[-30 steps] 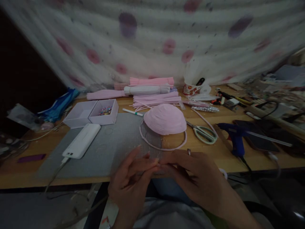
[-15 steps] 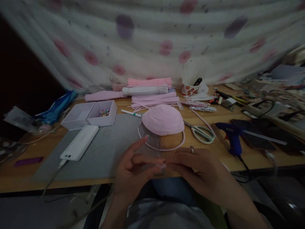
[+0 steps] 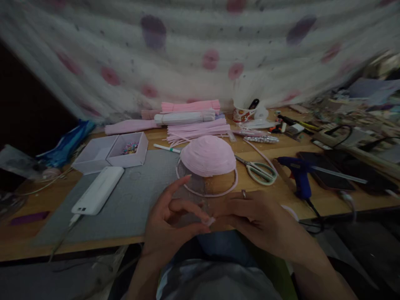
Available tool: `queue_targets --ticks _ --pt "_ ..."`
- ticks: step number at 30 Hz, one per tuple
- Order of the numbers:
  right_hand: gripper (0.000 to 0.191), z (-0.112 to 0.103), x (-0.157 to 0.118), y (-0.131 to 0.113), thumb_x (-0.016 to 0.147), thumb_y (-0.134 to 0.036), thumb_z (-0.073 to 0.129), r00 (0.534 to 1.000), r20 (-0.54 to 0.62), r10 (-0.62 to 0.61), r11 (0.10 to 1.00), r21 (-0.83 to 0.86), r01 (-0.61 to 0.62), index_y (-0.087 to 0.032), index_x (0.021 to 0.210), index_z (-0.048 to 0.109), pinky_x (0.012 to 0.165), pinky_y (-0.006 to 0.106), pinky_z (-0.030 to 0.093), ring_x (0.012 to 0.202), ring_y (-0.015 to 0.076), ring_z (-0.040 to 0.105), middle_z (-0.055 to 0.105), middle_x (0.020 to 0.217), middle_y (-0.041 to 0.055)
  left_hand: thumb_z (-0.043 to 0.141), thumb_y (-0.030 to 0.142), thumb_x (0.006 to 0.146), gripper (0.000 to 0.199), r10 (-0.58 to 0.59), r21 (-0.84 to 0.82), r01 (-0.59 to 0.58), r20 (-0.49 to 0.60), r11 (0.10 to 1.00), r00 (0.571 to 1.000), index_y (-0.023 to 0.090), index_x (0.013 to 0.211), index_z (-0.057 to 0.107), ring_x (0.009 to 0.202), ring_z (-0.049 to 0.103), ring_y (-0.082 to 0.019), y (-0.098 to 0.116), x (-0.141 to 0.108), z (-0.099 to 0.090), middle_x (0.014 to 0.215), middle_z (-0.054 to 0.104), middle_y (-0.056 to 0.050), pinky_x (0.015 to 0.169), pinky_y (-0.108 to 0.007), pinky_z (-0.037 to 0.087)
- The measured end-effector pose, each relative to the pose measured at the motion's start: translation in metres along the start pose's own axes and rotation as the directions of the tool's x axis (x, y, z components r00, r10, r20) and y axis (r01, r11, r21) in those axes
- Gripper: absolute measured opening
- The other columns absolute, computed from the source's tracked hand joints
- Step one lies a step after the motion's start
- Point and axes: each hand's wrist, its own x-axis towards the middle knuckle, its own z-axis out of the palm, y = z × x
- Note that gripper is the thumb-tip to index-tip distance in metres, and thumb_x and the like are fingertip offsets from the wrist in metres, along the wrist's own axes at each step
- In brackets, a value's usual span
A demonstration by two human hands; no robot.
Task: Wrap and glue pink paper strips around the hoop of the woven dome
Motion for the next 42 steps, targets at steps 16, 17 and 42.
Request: queue_targets --ticks 16,17,42 --pt "0.024 0.009 0.003 0.058 0.094 -0.027 0.05 0.937 -0.228 0.264 0.935 -0.18 -0.307 -0.018 0.087 0.071 0.056 0.027 0.036 0.059 0.0163 0.059 0.068 0.067 0.0029 0.08 0.028 0.065 0.031 -0.121 0.13 0.172 -0.328 0.977 0.937 0.018 0.091 0.066 0.09 0.073 -0.02 -0.055 0.049 0.0 0.092 0.078 -0.007 0.082 -0.032 0.057" --pt "0.024 0.01 0.003 0.06 0.094 -0.027 0.049 0.934 -0.236 0.267 0.933 -0.182 -0.312 -0.018 0.086 0.07 0.056 0.027 0.036 0.06 0.0165 0.06 0.068 0.068 0.0031 0.08 0.029 0.065 0.03 -0.128 0.133 0.181 -0.334 0.974 0.934 0.018 0.09 0.067 0.09 0.073 -0.021 -0.057 0.049 0.002 0.092 0.078 -0.007 0.082 -0.033 0.057" --pt "0.021 -0.012 -0.014 0.072 0.095 -0.029 0.05 0.888 -0.367 0.278 0.91 -0.194 -0.366 -0.019 0.092 0.067 0.066 0.03 0.045 0.073 0.0199 0.065 0.071 0.08 0.0046 0.079 0.046 0.066 0.032 -0.17 0.054 0.19 -0.254 0.98 0.952 0.016 0.075 0.072 0.068 0.062 -0.015 -0.072 0.056 0.023 0.071 0.072 -0.002 0.065 -0.025 0.047"
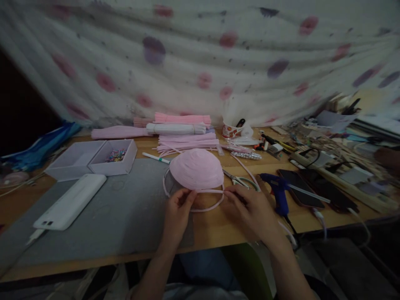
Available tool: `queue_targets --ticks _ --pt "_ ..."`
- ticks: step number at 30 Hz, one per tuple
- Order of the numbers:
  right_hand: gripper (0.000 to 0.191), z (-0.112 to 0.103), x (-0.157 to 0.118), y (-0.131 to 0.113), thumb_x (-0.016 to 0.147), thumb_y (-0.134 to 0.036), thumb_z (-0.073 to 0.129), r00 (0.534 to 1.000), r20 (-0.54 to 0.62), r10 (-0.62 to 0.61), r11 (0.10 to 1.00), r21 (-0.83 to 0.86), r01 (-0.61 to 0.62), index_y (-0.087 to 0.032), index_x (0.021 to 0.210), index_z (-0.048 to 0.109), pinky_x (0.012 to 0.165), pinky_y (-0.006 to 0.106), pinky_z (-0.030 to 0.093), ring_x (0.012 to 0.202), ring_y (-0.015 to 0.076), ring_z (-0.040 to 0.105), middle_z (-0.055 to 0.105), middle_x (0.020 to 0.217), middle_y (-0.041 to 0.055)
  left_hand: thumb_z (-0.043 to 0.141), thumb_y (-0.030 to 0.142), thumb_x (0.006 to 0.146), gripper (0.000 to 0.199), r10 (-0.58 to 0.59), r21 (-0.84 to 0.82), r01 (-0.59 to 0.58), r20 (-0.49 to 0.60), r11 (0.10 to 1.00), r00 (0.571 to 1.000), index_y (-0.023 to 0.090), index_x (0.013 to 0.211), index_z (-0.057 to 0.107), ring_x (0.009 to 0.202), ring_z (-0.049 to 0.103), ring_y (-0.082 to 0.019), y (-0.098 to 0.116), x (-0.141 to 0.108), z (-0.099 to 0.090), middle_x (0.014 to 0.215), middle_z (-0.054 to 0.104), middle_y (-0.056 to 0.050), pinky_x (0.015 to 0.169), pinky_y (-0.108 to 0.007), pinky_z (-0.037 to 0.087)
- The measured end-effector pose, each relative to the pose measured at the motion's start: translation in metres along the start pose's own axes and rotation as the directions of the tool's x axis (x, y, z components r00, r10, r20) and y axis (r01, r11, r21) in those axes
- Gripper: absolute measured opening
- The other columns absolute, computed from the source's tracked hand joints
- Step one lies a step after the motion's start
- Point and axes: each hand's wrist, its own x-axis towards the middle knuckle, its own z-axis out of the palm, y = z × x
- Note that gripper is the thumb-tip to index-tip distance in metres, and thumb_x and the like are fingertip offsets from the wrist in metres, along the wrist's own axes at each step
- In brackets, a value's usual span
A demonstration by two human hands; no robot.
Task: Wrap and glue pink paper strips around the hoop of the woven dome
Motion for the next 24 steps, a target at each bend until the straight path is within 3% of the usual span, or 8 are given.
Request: queue_targets --ticks 11,18,24 --pt "0.017 0.0 0.009 0.012 0.095 -0.025 0.052 0.996 -0.004 -0.092 0.996 0.001 0.092 -0.02 0.094 0.068 0.071 0.031 0.047 0.079 0.0204 0.065 0.072 0.087 0.0055 0.08 0.045 0.063 0.031 -0.045 -0.051 0.046 0.026 0.998 0.999 0.016 0.061 0.069 0.055 0.056 -0.012 -0.002 0.003 0.001 0.055 0.064 0.001 0.059 -0.024 0.044" --pt "0.017 -0.005 0.009 0.017 0.095 -0.024 0.051 0.998 -0.008 -0.069 0.99 -0.125 0.068 -0.02 0.09 0.067 0.068 0.031 0.044 0.079 0.0219 0.065 0.072 0.083 0.0056 0.082 0.05 0.058 0.038 -0.04 -0.069 0.037 -0.045 0.997 0.998 0.017 0.058 0.065 0.05 0.046 -0.008 0.004 0.001 0.0 0.051 0.056 0.005 0.051 -0.021 0.036" --pt "0.017 0.001 0.02 0.021 0.093 -0.024 0.053 0.995 -0.013 -0.098 0.993 -0.069 0.097 -0.019 0.089 0.069 0.07 0.03 0.045 0.079 0.0209 0.065 0.072 0.084 0.0063 0.082 0.053 0.056 0.041 -0.048 -0.077 0.042 -0.071 0.996 0.996 0.016 0.06 0.065 0.05 0.045 -0.008 0.004 0.001 0.0 0.053 0.056 0.004 0.049 -0.02 0.034"
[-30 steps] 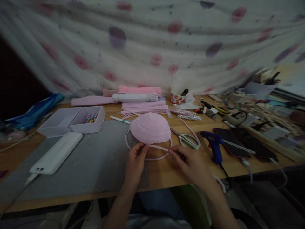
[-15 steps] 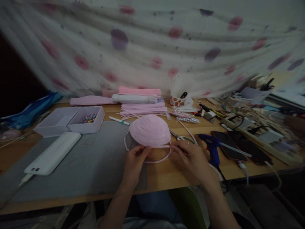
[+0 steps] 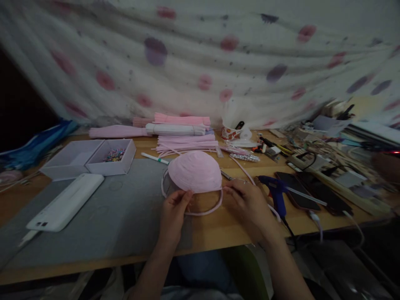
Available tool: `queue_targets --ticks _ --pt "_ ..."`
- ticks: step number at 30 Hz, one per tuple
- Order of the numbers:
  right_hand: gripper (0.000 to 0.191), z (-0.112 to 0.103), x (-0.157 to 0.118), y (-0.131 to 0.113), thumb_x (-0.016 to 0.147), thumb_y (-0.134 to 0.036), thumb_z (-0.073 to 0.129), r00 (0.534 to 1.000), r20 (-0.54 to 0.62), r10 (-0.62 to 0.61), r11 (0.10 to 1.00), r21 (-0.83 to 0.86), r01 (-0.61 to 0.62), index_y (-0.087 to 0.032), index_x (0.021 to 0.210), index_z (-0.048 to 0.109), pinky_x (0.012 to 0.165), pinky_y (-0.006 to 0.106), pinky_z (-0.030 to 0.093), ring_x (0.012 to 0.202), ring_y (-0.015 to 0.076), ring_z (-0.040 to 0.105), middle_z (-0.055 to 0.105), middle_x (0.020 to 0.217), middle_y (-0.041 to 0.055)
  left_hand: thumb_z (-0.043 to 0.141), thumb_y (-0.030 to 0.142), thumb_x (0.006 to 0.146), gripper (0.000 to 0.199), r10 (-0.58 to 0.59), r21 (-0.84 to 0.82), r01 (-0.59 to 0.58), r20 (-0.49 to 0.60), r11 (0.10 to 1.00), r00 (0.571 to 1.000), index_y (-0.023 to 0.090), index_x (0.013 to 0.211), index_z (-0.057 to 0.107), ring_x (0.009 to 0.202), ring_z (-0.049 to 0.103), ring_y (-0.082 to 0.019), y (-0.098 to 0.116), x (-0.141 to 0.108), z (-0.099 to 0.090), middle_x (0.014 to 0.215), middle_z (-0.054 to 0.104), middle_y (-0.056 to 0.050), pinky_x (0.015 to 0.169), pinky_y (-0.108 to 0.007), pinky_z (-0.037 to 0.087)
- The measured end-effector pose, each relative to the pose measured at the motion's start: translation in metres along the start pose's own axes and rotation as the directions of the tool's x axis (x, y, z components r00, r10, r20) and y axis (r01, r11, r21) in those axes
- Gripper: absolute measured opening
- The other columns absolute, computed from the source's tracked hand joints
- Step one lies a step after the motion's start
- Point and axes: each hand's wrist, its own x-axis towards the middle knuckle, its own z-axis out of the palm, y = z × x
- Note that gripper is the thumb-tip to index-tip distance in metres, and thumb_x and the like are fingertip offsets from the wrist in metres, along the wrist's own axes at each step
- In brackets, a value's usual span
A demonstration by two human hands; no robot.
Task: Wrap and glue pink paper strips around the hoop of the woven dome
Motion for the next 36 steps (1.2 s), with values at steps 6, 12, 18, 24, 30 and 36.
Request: queue_targets --ticks 6,12,18,24,30,36 --pt "0.018 0.002 0.012 -0.004 0.093 -0.025 0.055 0.999 0.011 -0.041 0.996 0.074 0.04 -0.02 0.094 0.073 0.073 0.03 0.048 0.082 0.0208 0.068 0.075 0.089 0.0065 0.085 0.049 0.052 0.04 0.025 0.049 -0.024 -0.023 0.998 0.999 0.015 0.061 0.066 0.048 0.044 -0.008 0.008 0.005 -0.007 0.051 0.055 0.005 0.047 -0.02 0.035" --pt "0.019 -0.001 0.017 -0.01 0.094 -0.027 0.054 0.997 0.001 -0.074 0.993 0.09 0.073 -0.021 0.09 0.071 0.071 0.03 0.048 0.081 0.0207 0.068 0.076 0.09 0.0065 0.078 0.054 0.062 0.039 0.136 0.208 -0.117 -0.078 0.971 0.988 0.017 0.068 0.07 0.044 0.048 -0.01 0.018 0.008 -0.012 0.05 0.057 0.004 0.043 -0.021 0.037" --pt "0.018 0.002 0.024 -0.018 0.094 -0.026 0.053 0.998 -0.053 -0.023 0.988 0.149 0.031 -0.02 0.088 0.068 0.069 0.028 0.046 0.077 0.019 0.067 0.074 0.084 0.0044 0.077 0.054 0.062 0.039 0.208 0.227 -0.179 -0.108 0.957 0.972 0.016 0.065 0.067 0.041 0.043 -0.008 0.033 0.016 -0.007 0.048 0.053 0.005 0.04 -0.02 0.033" --pt "0.017 -0.008 0.028 -0.031 0.095 -0.027 0.052 0.985 -0.133 -0.111 0.981 0.141 0.13 -0.02 0.089 0.066 0.069 0.029 0.045 0.076 0.0182 0.064 0.072 0.083 0.0043 0.077 0.056 0.061 0.043 0.23 0.253 -0.204 -0.077 0.946 0.97 0.015 0.067 0.068 0.041 0.041 -0.008 0.052 0.025 -0.007 0.048 0.05 0.006 0.04 -0.02 0.031" --pt "0.016 -0.011 0.025 -0.039 0.095 -0.028 0.053 0.975 -0.169 -0.143 0.978 0.13 0.165 -0.02 0.088 0.066 0.062 0.026 0.042 0.068 0.0155 0.06 0.068 0.076 0.0022 0.079 0.061 0.054 0.05 0.162 0.188 -0.142 -0.096 0.972 0.982 0.015 0.066 0.066 0.041 0.041 -0.007 0.049 0.024 -0.008 0.049 0.05 0.006 0.039 -0.019 0.029" --pt "0.014 -0.008 0.024 -0.041 0.091 -0.03 0.061 0.987 -0.14 -0.075 0.973 0.204 0.103 -0.019 0.086 0.069 0.061 0.025 0.041 0.068 0.015 0.06 0.069 0.076 0.0013 0.082 0.061 0.05 0.051 0.092 0.107 -0.086 -0.058 0.991 0.994 0.015 0.063 0.064 0.041 0.04 -0.006 0.041 0.023 -0.005 0.052 0.052 0.005 0.039 -0.018 0.029"
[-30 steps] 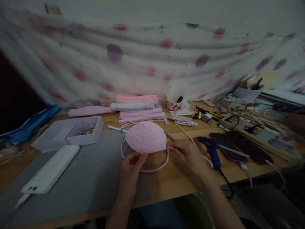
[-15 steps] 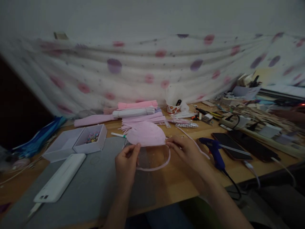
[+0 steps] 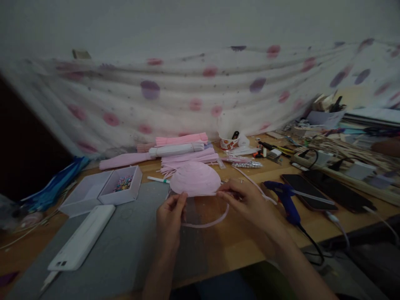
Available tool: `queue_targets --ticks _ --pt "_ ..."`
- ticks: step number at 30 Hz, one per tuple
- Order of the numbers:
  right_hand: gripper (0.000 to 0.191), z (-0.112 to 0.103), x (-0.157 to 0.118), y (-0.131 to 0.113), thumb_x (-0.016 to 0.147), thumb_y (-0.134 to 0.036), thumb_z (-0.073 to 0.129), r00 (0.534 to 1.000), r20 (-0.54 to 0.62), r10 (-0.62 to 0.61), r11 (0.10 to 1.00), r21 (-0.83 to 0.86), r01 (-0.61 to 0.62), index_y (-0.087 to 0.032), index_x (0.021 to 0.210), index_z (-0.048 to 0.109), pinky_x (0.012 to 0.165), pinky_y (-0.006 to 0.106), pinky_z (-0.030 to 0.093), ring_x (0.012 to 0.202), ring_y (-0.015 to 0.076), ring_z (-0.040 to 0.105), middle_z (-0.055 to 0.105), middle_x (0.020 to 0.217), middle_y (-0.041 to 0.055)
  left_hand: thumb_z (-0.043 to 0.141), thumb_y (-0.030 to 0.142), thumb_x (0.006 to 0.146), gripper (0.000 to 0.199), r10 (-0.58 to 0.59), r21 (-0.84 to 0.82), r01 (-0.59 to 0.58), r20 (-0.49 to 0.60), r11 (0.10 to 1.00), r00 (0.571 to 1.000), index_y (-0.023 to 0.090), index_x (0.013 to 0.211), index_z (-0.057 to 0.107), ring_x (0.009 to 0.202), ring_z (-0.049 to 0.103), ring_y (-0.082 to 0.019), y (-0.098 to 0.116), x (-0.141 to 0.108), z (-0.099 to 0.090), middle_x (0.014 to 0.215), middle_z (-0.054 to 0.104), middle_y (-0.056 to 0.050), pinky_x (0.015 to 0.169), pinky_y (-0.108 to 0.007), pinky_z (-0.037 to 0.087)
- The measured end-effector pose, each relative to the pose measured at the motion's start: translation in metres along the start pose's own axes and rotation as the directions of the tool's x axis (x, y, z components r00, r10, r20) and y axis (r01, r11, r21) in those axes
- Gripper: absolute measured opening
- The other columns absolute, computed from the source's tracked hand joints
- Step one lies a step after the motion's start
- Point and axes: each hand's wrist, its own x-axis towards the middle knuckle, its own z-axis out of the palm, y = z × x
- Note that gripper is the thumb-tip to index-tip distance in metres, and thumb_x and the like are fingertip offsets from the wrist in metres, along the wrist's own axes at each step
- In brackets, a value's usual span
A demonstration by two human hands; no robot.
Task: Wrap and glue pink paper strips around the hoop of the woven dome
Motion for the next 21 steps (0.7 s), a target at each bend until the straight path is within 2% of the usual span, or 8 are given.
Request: queue_targets --ticks 5,9,15,21 --pt "0.018 0.016 -0.004 -0.009 0.093 -0.028 0.057 0.983 0.17 0.062 0.994 0.075 -0.075 -0.022 0.093 0.075 0.065 0.026 0.044 0.072 0.0159 0.065 0.076 0.084 0.0021 0.08 0.058 0.057 0.047 -0.023 0.02 0.022 0.031 1.0 0.999 0.015 0.067 0.067 0.043 0.042 -0.007 -0.011 -0.009 0.008 0.049 0.052 0.006 0.041 -0.019 0.032" --pt "0.019 0.026 -0.008 -0.012 0.092 -0.023 0.057 0.973 0.201 0.112 0.981 0.131 -0.14 -0.023 0.098 0.075 0.071 0.027 0.047 0.079 0.0174 0.068 0.077 0.091 0.0024 0.081 0.056 0.058 0.043 -0.042 -0.018 0.043 0.067 0.999 0.997 0.015 0.065 0.067 0.047 0.045 -0.008 -0.017 -0.016 0.012 0.051 0.055 0.005 0.045 -0.019 0.035" --pt "0.018 0.018 -0.006 -0.014 0.089 -0.017 0.056 0.954 0.27 0.127 0.963 0.195 -0.184 -0.018 0.086 0.073 0.066 0.024 0.046 0.071 0.016 0.065 0.074 0.077 0.0023 0.083 0.057 0.054 0.046 -0.081 -0.059 0.088 0.115 0.994 0.99 0.015 0.059 0.063 0.044 0.042 -0.006 -0.022 -0.017 0.009 0.049 0.053 0.006 0.044 -0.018 0.032" --pt "0.021 0.01 -0.004 -0.003 0.093 -0.028 0.054 0.923 0.377 0.074 0.937 0.29 -0.194 -0.017 0.084 0.07 0.062 0.023 0.045 0.066 0.0143 0.061 0.067 0.071 0.0015 0.086 0.06 0.044 0.053 -0.148 -0.119 0.166 0.145 0.979 0.978 0.015 0.055 0.06 0.042 0.043 -0.005 -0.024 -0.017 0.008 0.047 0.053 0.006 0.04 -0.017 0.032"
